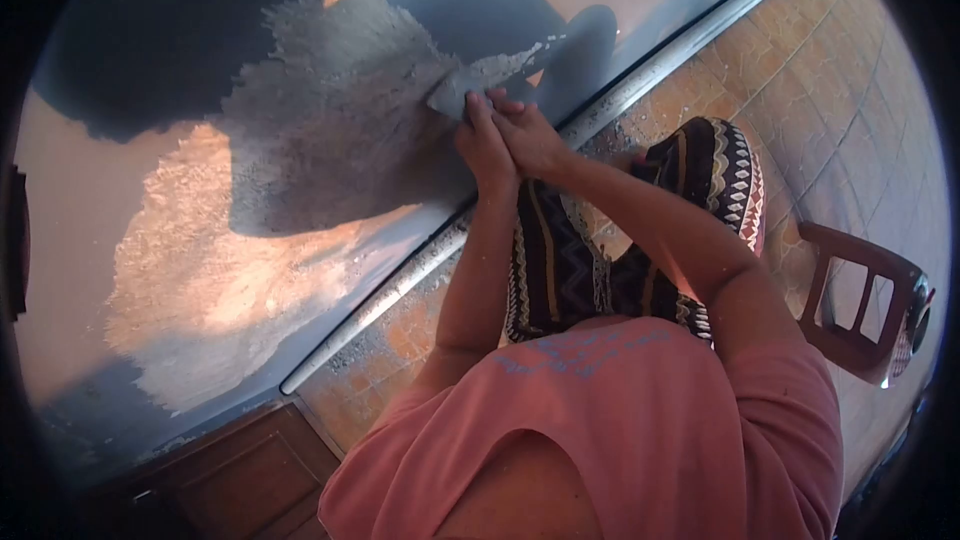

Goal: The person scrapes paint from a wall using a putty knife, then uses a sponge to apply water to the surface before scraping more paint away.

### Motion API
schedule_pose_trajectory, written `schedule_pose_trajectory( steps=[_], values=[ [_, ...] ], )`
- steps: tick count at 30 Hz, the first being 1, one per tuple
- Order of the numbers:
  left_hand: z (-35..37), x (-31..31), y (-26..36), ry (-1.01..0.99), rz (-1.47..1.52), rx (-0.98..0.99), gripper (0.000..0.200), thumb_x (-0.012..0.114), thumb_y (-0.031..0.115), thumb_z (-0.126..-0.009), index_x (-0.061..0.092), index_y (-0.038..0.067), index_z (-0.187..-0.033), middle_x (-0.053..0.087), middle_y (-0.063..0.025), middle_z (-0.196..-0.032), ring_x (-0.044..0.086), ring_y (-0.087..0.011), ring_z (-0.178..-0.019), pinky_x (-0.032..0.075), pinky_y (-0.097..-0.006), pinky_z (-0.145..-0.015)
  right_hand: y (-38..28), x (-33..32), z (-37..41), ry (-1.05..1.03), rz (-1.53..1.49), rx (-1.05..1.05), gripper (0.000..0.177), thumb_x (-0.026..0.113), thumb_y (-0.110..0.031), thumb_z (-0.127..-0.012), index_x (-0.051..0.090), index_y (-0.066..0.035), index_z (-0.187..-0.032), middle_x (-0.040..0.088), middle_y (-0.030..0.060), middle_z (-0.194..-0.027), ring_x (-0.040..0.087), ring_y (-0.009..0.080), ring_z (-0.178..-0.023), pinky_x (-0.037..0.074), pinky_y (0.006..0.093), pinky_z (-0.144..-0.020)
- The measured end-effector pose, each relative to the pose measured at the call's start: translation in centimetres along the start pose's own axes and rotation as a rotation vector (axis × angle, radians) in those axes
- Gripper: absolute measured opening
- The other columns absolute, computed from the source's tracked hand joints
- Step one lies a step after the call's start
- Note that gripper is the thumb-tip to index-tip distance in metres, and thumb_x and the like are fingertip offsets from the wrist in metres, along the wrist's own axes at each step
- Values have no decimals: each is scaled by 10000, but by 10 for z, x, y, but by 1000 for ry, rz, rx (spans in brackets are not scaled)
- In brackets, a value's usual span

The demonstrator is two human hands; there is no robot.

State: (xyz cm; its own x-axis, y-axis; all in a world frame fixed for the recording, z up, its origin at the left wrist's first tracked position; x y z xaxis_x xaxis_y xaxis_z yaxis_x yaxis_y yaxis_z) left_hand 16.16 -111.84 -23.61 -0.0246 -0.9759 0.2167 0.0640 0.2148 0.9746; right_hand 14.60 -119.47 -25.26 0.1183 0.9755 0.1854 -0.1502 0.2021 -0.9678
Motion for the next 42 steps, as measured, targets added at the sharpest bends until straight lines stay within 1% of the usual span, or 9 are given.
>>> schedule_pose_trajectory(
  steps=[12,16,19,22,25,28,34,37,42],
  values=[
    [0,10,27,-27,-4,66,445,395,339,-1011,594,-55,-950,640,-111,-741,617,-192,-709,494,-313,-700,-4,-2,2,-55,-2,-24,452,483,-345,-981,600,83,-1065,659,125,-987,584,136,-943,468,287,-829],
    [-9,10,18,15,-3,93,465,391,335,-1011,617,-55,-895,660,-94,-713,630,-175,-701,484,-302,-714,-19,5,5,34,20,-95,443,497,-330,-971,594,85,-1093,655,147,-1011,587,157,-967,465,301,-854],
    [2,16,48,7,16,91,463,385,329,-1013,619,-50,-889,659,-87,-712,629,-171,-695,484,-302,-709,-41,4,0,-121,-181,-106,454,491,-341,-969,583,69,-1142,650,158,-1027,589,174,-987,457,315,-885],
    [-1,14,30,11,-45,119,457,378,323,-1017,620,-45,-896,656,-84,-704,630,-173,-678,490,-303,-694,-14,-2,-2,77,72,-198,462,470,-351,-973,606,55,-1144,665,169,-1005,616,207,-971,464,333,-875],
    [-1,14,28,-1,43,23,447,371,315,-1019,617,-41,-905,653,-91,-706,632,-175,-670,496,-303,-679,-36,-1,11,-56,133,50,478,456,-364,-972,631,60,-1106,681,186,-966,640,239,-950,476,342,-854],
    [9,16,40,0,104,-8,438,366,305,-1019,612,-41,-912,652,-103,-721,634,-175,-674,499,-302,-677,-39,4,20,-24,-79,70,475,471,-356,-957,631,74,-1079,683,208,-938,653,275,-923,483,360,-835],
    [-8,16,39,2,40,60,444,361,307,-1017,612,-44,-912,653,-106,-719,630,-175,-686,495,-303,-684,-39,5,8,85,170,-264,472,468,-355,-974,636,82,-1030,684,143,-878,648,193,-848,497,312,-767],
    [-1,18,52,-3,-36,104,443,370,309,-1015,609,-49,-914,654,-102,-712,625,-176,-685,492,-303,-682,-71,9,8,-23,-133,-148,473,469,-359,-976,629,77,-1070,683,153,-902,650,210,-886,494,324,-791],
    [-2,17,40,-26,-28,78,426,383,325,-1014,572,-54,-975,626,-125,-737,616,-223,-708,507,-326,-712,-34,2,7,-6,182,-133,462,440,-339,-990,616,78,-1086,679,151,-964,618,177,-941,461,320,-859]
  ],
)
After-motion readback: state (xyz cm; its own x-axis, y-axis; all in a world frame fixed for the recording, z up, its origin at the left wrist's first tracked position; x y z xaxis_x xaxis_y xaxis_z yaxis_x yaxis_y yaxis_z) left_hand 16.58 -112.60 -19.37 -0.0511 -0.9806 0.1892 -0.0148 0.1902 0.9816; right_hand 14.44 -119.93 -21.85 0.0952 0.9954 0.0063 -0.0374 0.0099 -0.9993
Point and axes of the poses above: each hand's wrist, its own z-axis away from the middle knuckle, its own x-axis out of the palm, y = z × x, the point moved 2 cm from there along -z, towards the middle knuckle
